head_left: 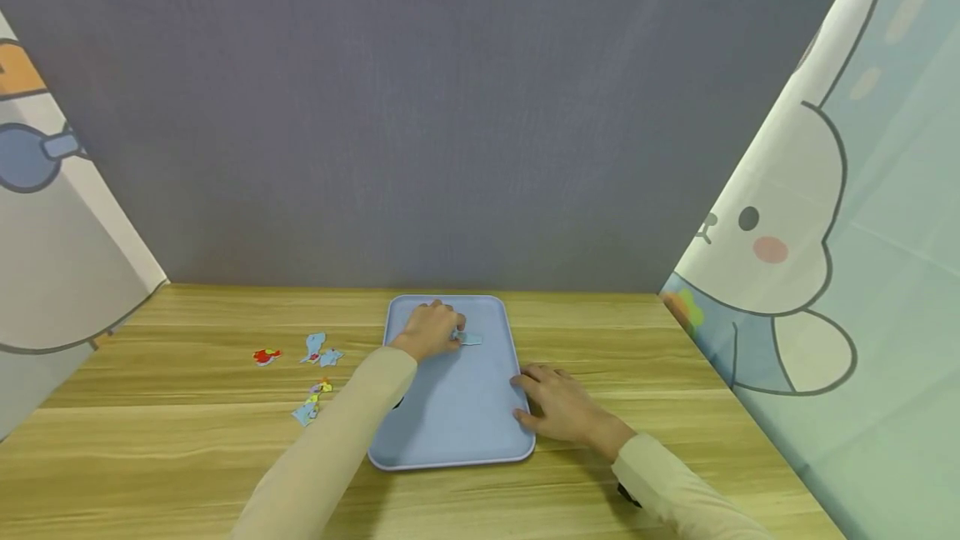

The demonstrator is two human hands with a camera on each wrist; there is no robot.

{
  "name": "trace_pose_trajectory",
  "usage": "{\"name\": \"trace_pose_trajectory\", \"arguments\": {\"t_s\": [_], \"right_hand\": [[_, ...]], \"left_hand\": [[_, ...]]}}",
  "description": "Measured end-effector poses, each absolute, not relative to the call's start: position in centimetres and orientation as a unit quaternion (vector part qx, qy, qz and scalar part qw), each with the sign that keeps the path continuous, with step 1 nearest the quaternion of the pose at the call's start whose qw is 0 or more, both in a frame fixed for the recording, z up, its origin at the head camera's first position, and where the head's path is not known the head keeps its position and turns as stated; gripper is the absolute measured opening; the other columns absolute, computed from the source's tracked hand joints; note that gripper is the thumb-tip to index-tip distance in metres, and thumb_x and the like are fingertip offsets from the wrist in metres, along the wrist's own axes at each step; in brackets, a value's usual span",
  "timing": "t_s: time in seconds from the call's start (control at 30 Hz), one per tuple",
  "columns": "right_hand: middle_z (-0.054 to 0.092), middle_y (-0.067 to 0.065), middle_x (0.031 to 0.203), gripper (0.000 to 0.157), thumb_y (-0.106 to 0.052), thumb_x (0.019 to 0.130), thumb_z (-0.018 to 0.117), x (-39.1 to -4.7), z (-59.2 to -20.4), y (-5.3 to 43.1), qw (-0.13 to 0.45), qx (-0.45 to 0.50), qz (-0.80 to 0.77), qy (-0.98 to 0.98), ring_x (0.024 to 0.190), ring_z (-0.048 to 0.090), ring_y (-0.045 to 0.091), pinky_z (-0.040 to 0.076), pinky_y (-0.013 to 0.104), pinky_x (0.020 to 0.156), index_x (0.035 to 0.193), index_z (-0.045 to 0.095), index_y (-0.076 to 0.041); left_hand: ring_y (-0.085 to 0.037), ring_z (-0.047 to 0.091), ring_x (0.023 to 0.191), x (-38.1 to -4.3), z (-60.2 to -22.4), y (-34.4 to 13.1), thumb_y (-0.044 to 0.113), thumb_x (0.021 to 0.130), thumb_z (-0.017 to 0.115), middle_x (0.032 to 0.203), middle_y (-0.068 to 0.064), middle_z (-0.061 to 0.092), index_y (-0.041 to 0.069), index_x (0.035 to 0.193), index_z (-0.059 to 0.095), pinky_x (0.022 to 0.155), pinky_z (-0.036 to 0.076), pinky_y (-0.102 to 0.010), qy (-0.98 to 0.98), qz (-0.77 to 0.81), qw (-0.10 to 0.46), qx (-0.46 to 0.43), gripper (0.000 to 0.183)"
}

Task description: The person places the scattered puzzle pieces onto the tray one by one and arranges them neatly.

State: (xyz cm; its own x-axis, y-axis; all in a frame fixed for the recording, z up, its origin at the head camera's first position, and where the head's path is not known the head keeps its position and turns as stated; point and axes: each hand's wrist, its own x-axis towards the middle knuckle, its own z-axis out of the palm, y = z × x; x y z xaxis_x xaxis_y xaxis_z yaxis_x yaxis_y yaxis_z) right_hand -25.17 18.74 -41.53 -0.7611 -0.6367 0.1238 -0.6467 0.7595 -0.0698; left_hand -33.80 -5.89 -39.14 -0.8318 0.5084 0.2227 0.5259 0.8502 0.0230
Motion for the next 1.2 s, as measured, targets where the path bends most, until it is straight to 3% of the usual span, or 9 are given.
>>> {"name": "trace_pose_trajectory", "arguments": {"t_s": [0.67,0.9,1.2], "right_hand": [[0.052,0.012,0.127,0.047,-0.038,0.086,0.058,-25.0,-41.6,18.7,0.041,0.334,0.057,-0.940,0.119,0.047,0.031,0.040,0.054,0.095,0.123,0.055,-0.009],[0.052,0.012,0.126,0.047,-0.039,0.086,0.057,-25.0,-41.5,18.8,0.044,0.338,0.051,-0.939,0.119,0.048,0.031,0.040,0.054,0.095,0.123,0.055,-0.009],[0.052,0.012,0.126,0.046,-0.038,0.086,0.057,-25.1,-41.5,18.8,0.048,0.341,0.054,-0.937,0.118,0.048,0.031,0.041,0.055,0.094,0.122,0.055,-0.009]], "left_hand": [[-0.023,0.059,0.087,-33.6,-39.1,-7.7,0.027,0.075,0.073,0.095,-0.002,0.068,0.015,0.097,0.070,0.075,0.049,-0.041,-0.958,-0.060,0.087,-0.268,0.025],[-0.024,0.059,0.084,-32.8,-38.8,-8.8,0.022,0.075,0.072,0.092,-0.003,0.067,0.014,0.096,0.070,0.072,0.049,-0.042,-0.956,-0.067,0.090,-0.271,0.023],[-0.017,0.057,0.078,-32.0,-39.1,-10.4,0.023,0.077,0.071,0.090,-0.002,0.067,0.014,0.098,0.069,0.066,0.049,-0.034,-0.954,-0.053,0.092,-0.281,0.023]]}}
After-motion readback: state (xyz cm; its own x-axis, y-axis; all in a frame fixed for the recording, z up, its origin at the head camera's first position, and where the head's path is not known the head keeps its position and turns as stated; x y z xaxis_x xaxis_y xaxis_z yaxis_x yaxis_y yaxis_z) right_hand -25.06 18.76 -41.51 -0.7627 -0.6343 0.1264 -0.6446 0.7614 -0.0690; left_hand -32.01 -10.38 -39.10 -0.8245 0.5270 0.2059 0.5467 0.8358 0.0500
